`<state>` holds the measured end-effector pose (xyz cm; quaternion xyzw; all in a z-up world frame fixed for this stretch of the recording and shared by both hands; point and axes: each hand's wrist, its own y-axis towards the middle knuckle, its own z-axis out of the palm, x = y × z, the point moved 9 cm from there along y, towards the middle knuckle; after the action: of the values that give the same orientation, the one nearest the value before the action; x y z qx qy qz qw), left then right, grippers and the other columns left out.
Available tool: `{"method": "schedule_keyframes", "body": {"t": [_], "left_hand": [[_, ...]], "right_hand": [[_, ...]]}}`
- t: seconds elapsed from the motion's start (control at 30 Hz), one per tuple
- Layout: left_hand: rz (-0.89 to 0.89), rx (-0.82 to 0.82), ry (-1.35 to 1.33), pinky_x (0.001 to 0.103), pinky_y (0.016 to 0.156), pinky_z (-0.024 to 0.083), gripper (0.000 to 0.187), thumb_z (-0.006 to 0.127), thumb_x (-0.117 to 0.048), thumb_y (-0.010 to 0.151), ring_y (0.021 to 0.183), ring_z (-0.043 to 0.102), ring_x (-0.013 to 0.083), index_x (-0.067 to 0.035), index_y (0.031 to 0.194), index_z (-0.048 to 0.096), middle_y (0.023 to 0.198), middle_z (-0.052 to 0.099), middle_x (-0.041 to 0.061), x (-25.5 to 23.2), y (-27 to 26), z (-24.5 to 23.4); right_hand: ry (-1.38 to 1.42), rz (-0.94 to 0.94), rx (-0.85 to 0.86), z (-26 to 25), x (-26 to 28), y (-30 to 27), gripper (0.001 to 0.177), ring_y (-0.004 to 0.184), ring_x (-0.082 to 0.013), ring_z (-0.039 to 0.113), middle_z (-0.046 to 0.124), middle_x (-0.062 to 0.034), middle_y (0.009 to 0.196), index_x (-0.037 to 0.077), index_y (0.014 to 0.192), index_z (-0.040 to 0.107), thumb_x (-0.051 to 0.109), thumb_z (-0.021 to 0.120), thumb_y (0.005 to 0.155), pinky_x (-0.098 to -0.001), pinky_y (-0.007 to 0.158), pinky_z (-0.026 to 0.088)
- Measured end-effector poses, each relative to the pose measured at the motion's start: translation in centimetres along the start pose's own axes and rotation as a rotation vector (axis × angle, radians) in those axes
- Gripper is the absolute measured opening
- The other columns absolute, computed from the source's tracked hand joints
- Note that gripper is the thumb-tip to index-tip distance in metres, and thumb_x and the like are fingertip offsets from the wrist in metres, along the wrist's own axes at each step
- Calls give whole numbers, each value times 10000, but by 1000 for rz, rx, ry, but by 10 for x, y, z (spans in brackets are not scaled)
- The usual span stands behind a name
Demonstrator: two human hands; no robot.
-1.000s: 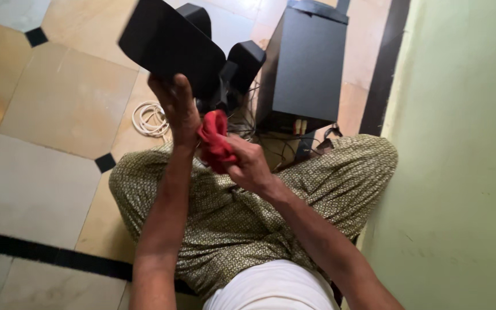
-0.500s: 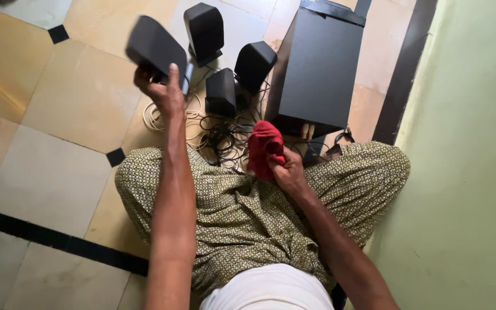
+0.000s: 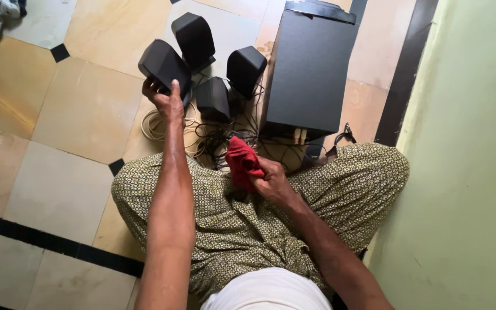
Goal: The person wipes down a large black electronic speaker unit and several smaller satellite speakers with a red cloth while sitting on the floor.
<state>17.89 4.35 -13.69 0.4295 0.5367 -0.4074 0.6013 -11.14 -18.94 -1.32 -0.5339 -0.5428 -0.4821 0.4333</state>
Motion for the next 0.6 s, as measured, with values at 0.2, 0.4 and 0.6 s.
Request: {"method": "schedule_keyframes", "body": {"t": [0.2, 0.4, 0.6], "left_hand": [[-170, -102, -160, 396, 1085, 523, 606, 740, -28, 988, 1250, 589, 300, -13, 1440, 336, 1428, 545, 209, -2, 9, 7], [3, 32, -113, 405, 1131, 455, 776, 727, 72, 916, 1324, 498, 281, -63, 1484, 216, 1501, 396, 184, -27, 12, 26], [122, 169, 115, 439, 1146, 442, 855, 769, 63, 887, 1333, 487, 330, -72, 1484, 173, 1458, 400, 216, -24, 5, 26]], "right_hand": [[-29, -33, -16, -6, -1, 0, 363, 950, -211, 723, 744, -131, 1093, -8, 1195, 668, -7, 606, 837, -336, 859, 590], [-60, -24, 1, -2, -3, 4, 369, 915, -223, 717, 739, -133, 1054, -7, 1197, 670, 10, 619, 832, -336, 828, 580], [-30, 46, 8, 0, -14, 1, 361, 886, -210, 711, 739, -123, 1015, -8, 1181, 675, 0, 606, 828, -334, 799, 592]]}}
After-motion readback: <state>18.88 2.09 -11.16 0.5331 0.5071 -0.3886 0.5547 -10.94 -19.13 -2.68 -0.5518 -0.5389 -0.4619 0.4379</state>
